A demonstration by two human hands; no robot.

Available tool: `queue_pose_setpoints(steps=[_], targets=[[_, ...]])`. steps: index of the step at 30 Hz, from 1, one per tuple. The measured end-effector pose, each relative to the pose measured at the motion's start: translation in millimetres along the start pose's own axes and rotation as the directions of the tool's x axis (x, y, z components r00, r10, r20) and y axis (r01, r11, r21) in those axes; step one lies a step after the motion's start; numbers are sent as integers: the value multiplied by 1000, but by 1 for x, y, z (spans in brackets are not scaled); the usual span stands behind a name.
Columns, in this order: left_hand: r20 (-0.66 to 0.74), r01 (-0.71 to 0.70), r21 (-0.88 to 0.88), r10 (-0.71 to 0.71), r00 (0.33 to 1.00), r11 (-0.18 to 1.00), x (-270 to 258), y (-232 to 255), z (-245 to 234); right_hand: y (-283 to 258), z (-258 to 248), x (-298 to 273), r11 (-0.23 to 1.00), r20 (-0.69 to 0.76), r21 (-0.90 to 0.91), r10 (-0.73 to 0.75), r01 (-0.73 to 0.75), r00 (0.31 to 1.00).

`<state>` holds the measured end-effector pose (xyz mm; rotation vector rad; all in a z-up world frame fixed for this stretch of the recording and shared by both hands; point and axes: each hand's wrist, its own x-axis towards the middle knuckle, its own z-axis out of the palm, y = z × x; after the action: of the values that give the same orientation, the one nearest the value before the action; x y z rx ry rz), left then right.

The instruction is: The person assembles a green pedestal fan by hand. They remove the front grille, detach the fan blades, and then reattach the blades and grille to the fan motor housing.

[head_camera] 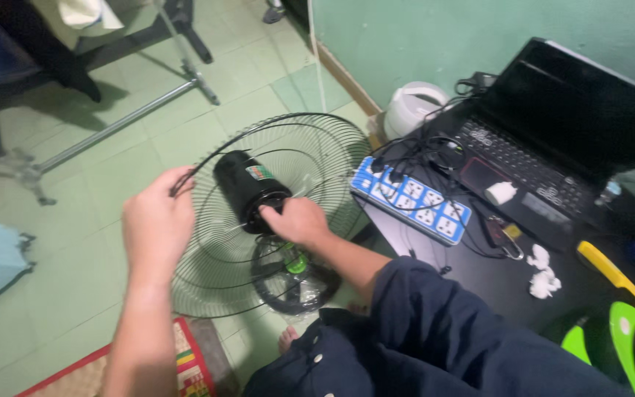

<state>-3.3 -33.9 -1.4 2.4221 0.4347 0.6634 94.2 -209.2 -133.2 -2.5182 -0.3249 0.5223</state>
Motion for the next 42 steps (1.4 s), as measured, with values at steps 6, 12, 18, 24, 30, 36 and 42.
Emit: queue_pose_setpoints(steps=[6, 12, 18, 24, 30, 36, 42], targets=[[29, 92, -3, -92, 995, 996, 1, 4, -4, -5, 5, -13, 989, -79, 141, 49, -38, 996], [40, 93, 19, -93, 995, 996, 3, 4, -5, -12, 18, -26, 950, -198, 306, 128, -63, 972], [38, 76, 22, -77, 996, 997, 6, 4, -5, -11, 18, -19, 925, -220, 380, 114, -23, 969], [30, 65, 6, -65, 997, 998, 6, 2, -5, -13, 24, -19, 890, -188, 451, 169, -67, 968], [41, 73, 0, -72, 997, 997, 8, 2, -7, -15, 27, -20, 884, -196, 462, 176, -68, 965], [45, 74, 14, -75, 996, 997, 9, 3, -5, -12, 35, -16, 868, -288, 497, 174, -9, 942], [22, 17, -7, -17, 1000, 1000, 9, -2, -2, -7, 44, -12, 819, -308, 573, 223, -7, 925]])
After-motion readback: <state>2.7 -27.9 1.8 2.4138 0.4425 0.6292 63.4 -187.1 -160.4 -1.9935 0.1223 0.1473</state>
